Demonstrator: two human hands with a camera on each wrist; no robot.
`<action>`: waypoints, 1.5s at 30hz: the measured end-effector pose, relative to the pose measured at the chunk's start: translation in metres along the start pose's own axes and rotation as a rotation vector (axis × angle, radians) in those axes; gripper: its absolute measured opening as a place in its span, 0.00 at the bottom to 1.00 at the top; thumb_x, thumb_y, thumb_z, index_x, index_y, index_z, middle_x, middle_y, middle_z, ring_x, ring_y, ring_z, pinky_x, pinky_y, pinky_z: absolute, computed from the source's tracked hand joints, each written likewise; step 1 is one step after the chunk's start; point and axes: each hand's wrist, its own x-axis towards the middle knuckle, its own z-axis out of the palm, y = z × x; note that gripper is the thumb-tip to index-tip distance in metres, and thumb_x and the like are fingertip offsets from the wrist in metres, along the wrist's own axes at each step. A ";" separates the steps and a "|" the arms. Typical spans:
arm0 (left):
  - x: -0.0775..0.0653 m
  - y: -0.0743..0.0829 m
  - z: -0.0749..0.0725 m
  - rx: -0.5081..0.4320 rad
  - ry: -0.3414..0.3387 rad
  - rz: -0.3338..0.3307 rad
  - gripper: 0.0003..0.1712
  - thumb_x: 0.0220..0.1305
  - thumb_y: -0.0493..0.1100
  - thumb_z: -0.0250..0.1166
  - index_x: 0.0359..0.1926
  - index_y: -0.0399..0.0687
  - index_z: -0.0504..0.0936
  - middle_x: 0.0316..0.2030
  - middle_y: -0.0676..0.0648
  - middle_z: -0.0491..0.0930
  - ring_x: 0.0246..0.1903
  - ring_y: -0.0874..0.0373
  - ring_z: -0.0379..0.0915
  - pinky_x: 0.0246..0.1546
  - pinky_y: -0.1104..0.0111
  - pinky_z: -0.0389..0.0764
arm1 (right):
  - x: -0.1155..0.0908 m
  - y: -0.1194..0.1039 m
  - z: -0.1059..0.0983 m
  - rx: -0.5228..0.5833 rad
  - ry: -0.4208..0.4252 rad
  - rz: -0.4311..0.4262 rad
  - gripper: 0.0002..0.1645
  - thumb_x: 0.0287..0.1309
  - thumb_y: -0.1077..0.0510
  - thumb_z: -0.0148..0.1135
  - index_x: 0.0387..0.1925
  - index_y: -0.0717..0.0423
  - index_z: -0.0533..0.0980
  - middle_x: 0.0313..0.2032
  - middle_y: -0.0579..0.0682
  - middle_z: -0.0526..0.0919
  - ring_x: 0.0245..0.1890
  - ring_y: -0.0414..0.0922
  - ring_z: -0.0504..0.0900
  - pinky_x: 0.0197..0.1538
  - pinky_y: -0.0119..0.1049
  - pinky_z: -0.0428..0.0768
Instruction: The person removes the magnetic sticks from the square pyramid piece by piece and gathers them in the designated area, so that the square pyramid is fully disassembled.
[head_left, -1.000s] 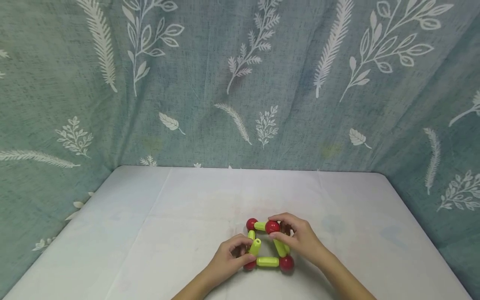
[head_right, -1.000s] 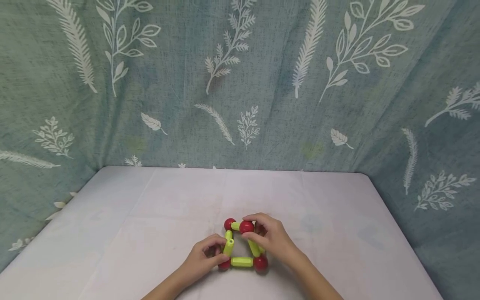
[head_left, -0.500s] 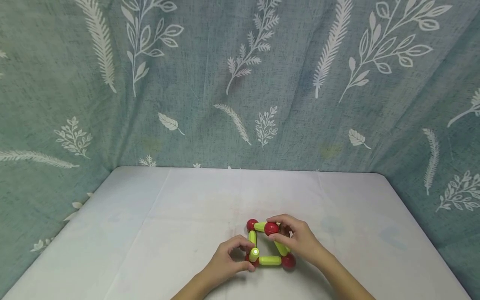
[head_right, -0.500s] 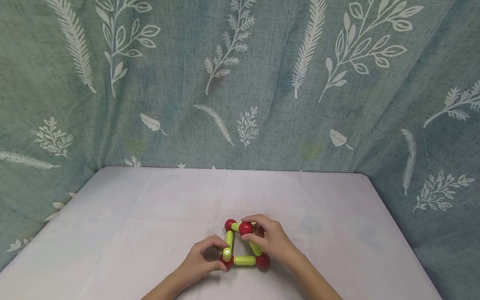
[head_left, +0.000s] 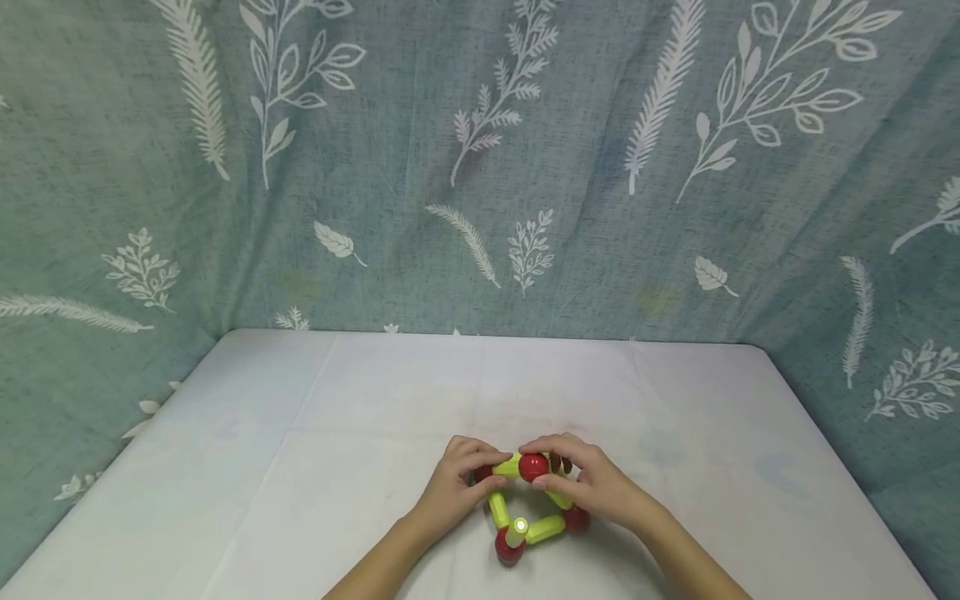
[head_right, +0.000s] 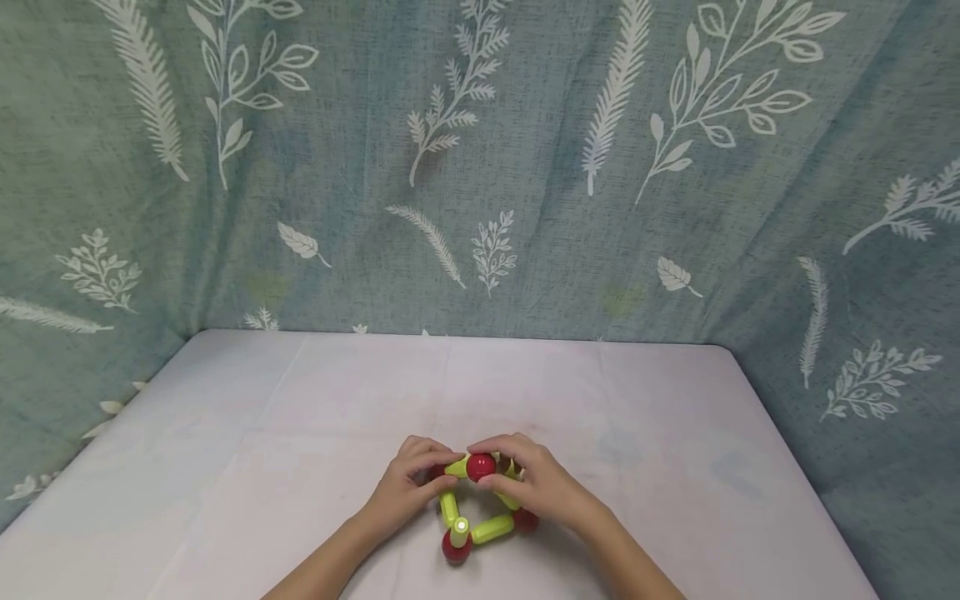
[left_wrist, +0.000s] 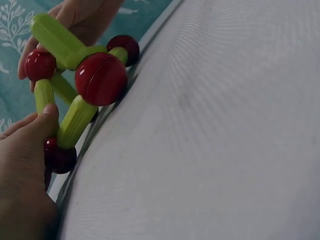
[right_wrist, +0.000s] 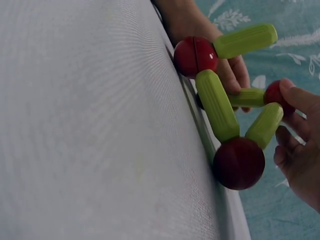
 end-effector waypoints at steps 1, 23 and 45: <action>0.000 0.000 0.000 0.001 -0.005 0.003 0.16 0.55 0.45 0.69 0.47 0.53 0.83 0.43 0.59 0.77 0.44 0.63 0.63 0.42 0.72 0.71 | 0.000 0.000 0.000 -0.006 0.009 -0.007 0.22 0.57 0.55 0.65 0.53 0.53 0.75 0.47 0.45 0.80 0.37 0.37 0.71 0.38 0.31 0.74; -0.005 0.009 -0.001 -0.073 0.013 -0.113 0.13 0.48 0.45 0.74 0.36 0.55 0.82 0.33 0.56 0.79 0.33 0.61 0.72 0.34 0.72 0.78 | -0.001 0.004 -0.013 -0.109 0.231 0.086 0.24 0.52 0.61 0.68 0.53 0.54 0.77 0.38 0.43 0.80 0.34 0.40 0.69 0.35 0.29 0.73; -0.011 0.011 0.004 -0.312 -0.196 0.100 0.15 0.46 0.33 0.73 0.36 0.41 0.80 0.31 0.43 0.79 0.28 0.58 0.74 0.29 0.69 0.80 | 0.004 -0.002 -0.014 -0.065 0.220 0.003 0.24 0.48 0.70 0.67 0.51 0.64 0.75 0.38 0.54 0.79 0.25 0.34 0.65 0.24 0.27 0.68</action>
